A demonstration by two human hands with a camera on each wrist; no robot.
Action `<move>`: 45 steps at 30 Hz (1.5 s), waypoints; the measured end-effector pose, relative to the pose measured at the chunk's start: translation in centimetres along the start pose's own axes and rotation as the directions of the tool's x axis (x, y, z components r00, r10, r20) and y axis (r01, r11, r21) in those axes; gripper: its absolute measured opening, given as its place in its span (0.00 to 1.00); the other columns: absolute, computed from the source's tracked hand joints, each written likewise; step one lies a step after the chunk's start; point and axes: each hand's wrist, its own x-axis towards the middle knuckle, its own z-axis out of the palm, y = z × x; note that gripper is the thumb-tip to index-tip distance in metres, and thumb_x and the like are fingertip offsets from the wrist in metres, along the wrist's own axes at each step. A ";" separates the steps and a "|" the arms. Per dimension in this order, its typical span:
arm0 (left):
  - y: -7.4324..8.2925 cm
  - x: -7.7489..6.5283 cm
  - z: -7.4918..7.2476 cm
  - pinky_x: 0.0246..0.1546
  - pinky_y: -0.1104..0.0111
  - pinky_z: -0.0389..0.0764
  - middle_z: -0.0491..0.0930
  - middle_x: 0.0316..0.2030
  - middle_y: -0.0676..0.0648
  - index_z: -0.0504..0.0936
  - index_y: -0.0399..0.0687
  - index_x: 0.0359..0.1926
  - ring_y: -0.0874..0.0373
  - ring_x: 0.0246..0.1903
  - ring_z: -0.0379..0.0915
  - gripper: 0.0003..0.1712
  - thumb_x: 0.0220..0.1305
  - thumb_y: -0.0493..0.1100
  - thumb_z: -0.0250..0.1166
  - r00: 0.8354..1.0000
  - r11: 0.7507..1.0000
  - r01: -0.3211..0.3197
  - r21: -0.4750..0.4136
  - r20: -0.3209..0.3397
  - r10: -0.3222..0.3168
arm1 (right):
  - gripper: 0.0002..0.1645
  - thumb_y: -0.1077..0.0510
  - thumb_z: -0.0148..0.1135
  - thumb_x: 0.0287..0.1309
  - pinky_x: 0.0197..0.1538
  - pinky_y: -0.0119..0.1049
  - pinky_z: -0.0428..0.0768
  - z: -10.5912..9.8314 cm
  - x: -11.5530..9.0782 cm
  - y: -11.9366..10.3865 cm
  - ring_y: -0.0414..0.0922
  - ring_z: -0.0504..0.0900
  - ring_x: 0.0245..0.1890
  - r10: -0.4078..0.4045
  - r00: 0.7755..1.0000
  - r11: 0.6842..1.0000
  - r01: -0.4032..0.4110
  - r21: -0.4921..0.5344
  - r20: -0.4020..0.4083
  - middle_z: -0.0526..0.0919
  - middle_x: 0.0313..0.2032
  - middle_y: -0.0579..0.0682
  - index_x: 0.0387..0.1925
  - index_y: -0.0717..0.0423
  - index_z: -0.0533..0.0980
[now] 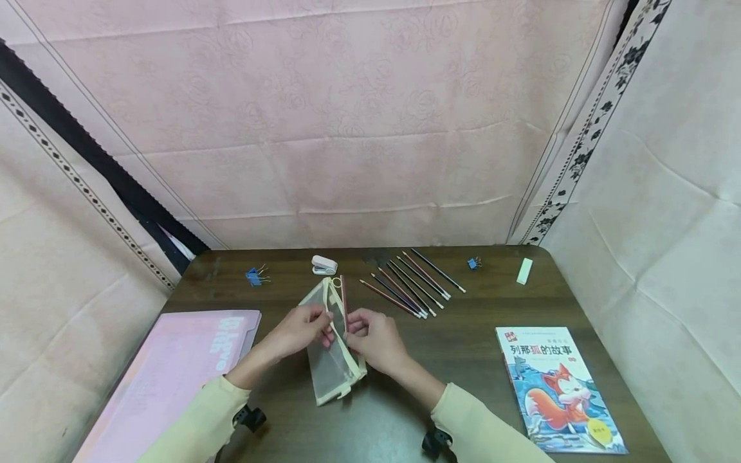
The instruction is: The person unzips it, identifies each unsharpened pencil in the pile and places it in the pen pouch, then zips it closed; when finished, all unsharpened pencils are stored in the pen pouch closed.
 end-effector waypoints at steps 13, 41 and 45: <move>0.0 0.0 0.7 0.32 0.65 0.78 0.84 0.28 0.48 0.80 0.47 0.32 0.57 0.27 0.83 0.16 0.72 0.49 0.52 1.000 0.999 -0.030 -0.018 -0.001 0.030 | 0.09 0.65 0.61 0.54 0.23 0.34 0.79 -0.3 0.3 -0.7 0.43 0.81 0.20 0.039 0.988 0.987 -0.014 -0.163 0.151 0.85 0.26 0.49 0.37 0.54 0.82; -0.8 -0.1 1.3 0.39 0.59 0.83 0.85 0.30 0.45 0.79 0.45 0.33 0.55 0.29 0.84 0.15 0.73 0.48 0.52 0.993 0.993 -0.108 -0.044 0.039 0.110 | 0.08 0.60 0.61 0.57 0.19 0.33 0.75 -1.3 0.6 0.1 0.36 0.75 0.12 0.071 0.967 0.931 0.024 -0.364 0.245 0.82 0.18 0.40 0.30 0.47 0.84; -0.8 -0.1 1.4 0.38 0.62 0.82 0.85 0.29 0.47 0.79 0.47 0.33 0.55 0.29 0.84 0.15 0.73 0.49 0.52 0.992 0.993 -0.116 -0.011 0.045 0.117 | 0.06 0.57 0.63 0.58 0.23 0.37 0.80 -1.8 0.8 0.0 0.40 0.80 0.16 0.094 0.966 0.953 -0.018 -0.303 0.239 0.85 0.23 0.43 0.34 0.49 0.85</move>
